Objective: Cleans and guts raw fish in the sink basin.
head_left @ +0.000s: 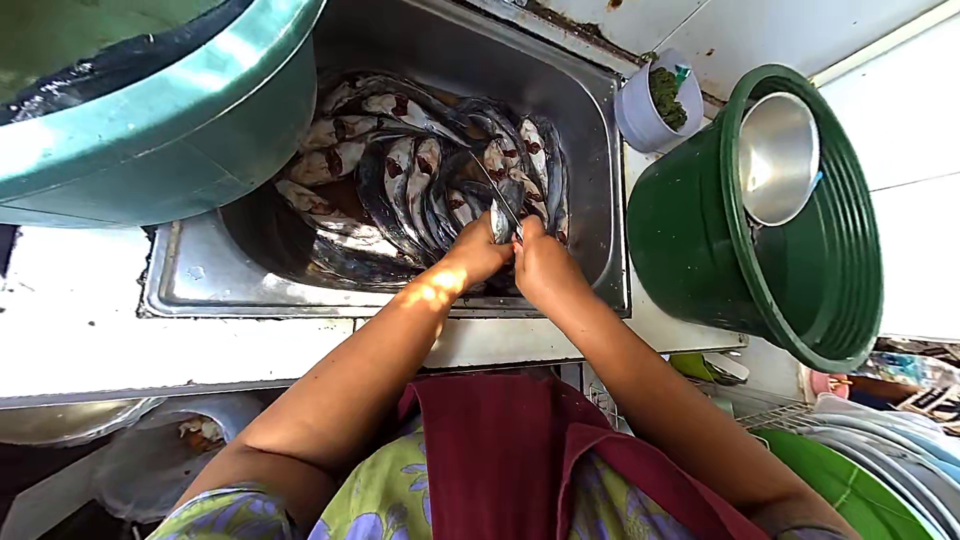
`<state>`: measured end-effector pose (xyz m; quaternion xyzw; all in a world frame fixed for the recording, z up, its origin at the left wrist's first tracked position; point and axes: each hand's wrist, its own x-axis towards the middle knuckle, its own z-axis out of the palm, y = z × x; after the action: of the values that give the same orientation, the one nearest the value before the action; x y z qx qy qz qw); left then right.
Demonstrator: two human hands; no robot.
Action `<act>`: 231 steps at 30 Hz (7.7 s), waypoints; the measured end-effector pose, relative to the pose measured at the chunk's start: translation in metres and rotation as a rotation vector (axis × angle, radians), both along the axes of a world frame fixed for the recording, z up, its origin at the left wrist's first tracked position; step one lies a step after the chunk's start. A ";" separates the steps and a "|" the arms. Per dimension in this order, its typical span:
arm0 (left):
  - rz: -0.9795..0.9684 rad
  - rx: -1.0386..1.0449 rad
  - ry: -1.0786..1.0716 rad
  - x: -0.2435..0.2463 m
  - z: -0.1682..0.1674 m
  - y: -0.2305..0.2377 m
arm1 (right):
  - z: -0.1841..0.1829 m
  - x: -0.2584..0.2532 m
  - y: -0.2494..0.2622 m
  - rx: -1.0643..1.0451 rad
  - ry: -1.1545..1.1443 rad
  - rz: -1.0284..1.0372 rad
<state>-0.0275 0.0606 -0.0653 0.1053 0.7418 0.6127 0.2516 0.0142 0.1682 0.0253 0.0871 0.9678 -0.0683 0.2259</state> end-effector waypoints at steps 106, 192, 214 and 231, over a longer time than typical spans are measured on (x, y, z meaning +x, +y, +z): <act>0.043 0.077 -0.213 0.000 -0.004 0.013 | -0.065 -0.028 0.028 -1.279 -0.044 -1.224; 0.276 0.379 -0.238 -0.006 -0.010 0.003 | 0.021 0.024 0.058 -0.169 -0.091 -0.038; 0.149 0.267 -0.057 -0.006 -0.001 -0.002 | 0.027 0.021 0.038 -0.093 -0.099 -0.038; 0.123 0.104 0.008 -0.008 -0.005 -0.001 | 0.014 -0.011 0.018 -0.148 -0.103 -0.112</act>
<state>-0.0356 0.0595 -0.0700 0.0750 0.7150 0.6643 0.2044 0.0029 0.1867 0.0394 0.1274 0.9409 -0.1476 0.2771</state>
